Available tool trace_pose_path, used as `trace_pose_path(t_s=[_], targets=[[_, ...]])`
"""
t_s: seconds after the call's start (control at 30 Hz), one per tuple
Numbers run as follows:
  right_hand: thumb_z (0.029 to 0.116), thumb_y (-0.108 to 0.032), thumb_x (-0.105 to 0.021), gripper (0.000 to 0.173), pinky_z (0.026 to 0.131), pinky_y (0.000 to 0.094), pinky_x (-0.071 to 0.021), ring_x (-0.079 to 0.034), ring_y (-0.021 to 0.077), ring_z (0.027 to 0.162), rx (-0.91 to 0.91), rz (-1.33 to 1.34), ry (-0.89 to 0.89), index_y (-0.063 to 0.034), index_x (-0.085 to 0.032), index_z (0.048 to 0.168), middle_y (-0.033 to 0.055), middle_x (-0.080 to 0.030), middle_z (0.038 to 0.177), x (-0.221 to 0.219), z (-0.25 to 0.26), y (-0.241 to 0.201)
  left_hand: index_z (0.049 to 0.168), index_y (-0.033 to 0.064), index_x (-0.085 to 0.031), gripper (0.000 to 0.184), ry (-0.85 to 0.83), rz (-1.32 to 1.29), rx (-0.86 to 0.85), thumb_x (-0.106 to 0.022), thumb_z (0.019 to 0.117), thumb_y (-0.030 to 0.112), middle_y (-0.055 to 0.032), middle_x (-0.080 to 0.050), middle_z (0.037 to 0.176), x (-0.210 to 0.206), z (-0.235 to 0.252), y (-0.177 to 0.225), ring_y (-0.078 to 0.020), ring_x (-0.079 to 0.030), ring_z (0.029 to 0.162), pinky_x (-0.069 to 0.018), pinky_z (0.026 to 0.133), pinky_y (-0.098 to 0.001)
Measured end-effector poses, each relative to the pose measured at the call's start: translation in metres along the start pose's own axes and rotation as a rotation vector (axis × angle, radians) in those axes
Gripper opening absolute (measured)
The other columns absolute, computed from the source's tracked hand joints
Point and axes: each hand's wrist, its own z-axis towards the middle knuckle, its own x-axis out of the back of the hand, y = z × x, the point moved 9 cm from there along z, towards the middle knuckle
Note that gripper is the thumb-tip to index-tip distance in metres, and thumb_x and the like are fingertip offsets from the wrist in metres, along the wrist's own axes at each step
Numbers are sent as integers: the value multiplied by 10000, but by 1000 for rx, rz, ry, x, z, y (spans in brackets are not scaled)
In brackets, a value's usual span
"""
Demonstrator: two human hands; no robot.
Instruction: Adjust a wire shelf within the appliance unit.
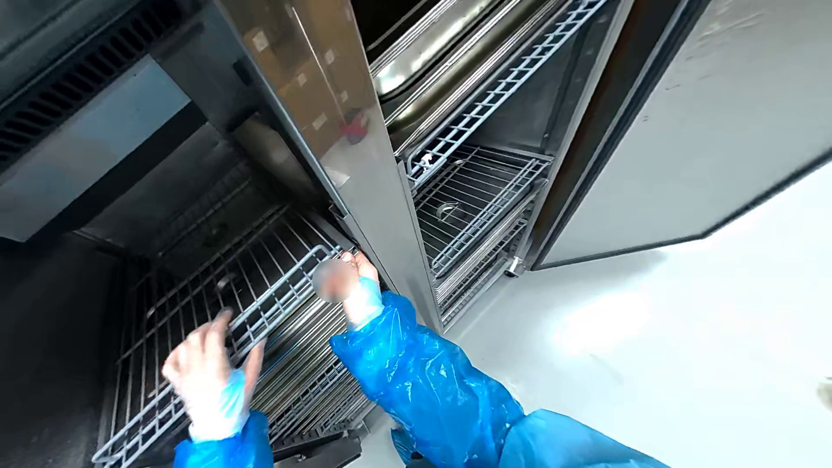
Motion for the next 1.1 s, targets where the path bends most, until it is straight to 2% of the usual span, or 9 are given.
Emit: trace_pose_path(t_s=[0.07, 0.13, 0.2, 0.57, 0.63, 0.73, 0.83, 1.0, 1.1], targets=[[1137, -208, -304, 315, 597, 260, -583, -670, 117, 591, 30, 7, 16, -3, -542, 1112, 84, -687, 775, 0, 2, -2, 1253, 78, -704, 576, -11, -31, -55, -784, 783, 401, -198, -712, 1094, -11, 17, 25, -425, -662, 1013, -441, 943, -647], [1138, -245, -317, 333, 575, 275, -591, -683, 132, 572, 44, -41, 27, -9, -549, 1103, 89, -699, 750, 2, 1, -4, 1210, 74, -724, 514, 25, -94, -95, -786, 768, 329, -148, -723, 980, -21, 28, 40, -364, -678, 902, -503, 818, -564], [1135, -333, -328, 398, 556, 297, -587, -684, 156, 555, 42, -126, 48, -17, -570, 1131, 97, -695, 719, 4, -3, -4, 1174, 71, -731, 489, 49, -147, -109, -769, 741, 294, -129, -722, 940, -29, 36, 47, -346, -679, 860, -519, 732, -521], [1119, -274, -410, 362, 531, 335, -586, -675, 139, 537, 290, -499, 144, -49, -656, 979, 37, -714, 695, 12, -1, -27, 1070, 94, -774, 388, 172, -178, -93, -762, 726, 274, -78, -710, 840, -24, 46, 48, -264, -676, 775, -527, 644, -431], [1114, -267, -421, 337, 499, 306, -572, -657, 124, 515, 329, -455, 145, -48, -654, 1007, 27, -702, 685, 8, -4, -30, 1079, 91, -772, 399, 155, -190, -78, -777, 722, 269, -85, -708, 851, -21, 48, 47, -269, -674, 784, -530, 652, -439], [1114, -301, -417, 327, 480, 303, -583, -670, 139, 522, 304, -381, 126, -61, -640, 1130, 42, -706, 714, 4, -8, -25, 1089, 91, -773, 407, 145, -199, -76, -790, 720, 261, -92, -714, 870, -22, 48, 45, -279, -686, 802, -549, 658, -443], [1108, -277, -432, 305, 493, 300, -591, -677, 149, 538, 327, -274, 123, -58, -629, 1188, 59, -703, 732, 5, -10, -18, 1080, 103, -779, 399, 154, -195, -86, -787, 717, 267, -74, -712, 850, -24, 45, 47, -259, -679, 787, -538, 650, -433], [1091, -231, -477, 239, 510, 279, -572, -669, 149, 550, 347, -114, 168, -50, -632, 1121, 68, -689, 702, 9, -14, -14, 1082, 87, -777, 415, 148, -196, -89, -801, 707, 261, -66, -708, 827, -22, 44, 56, -245, -676, 750, -542, 627, -409], [1089, -231, -487, 221, 511, 266, -565, -668, 148, 551, 375, -85, 185, -60, -621, 1048, 70, -721, 758, 9, -14, -16, 1082, 93, -781, 412, 158, -173, -98, -797, 715, 278, -55, -701, 807, -22, 43, 61, -232, -672, 729, -533, 596, -394]])
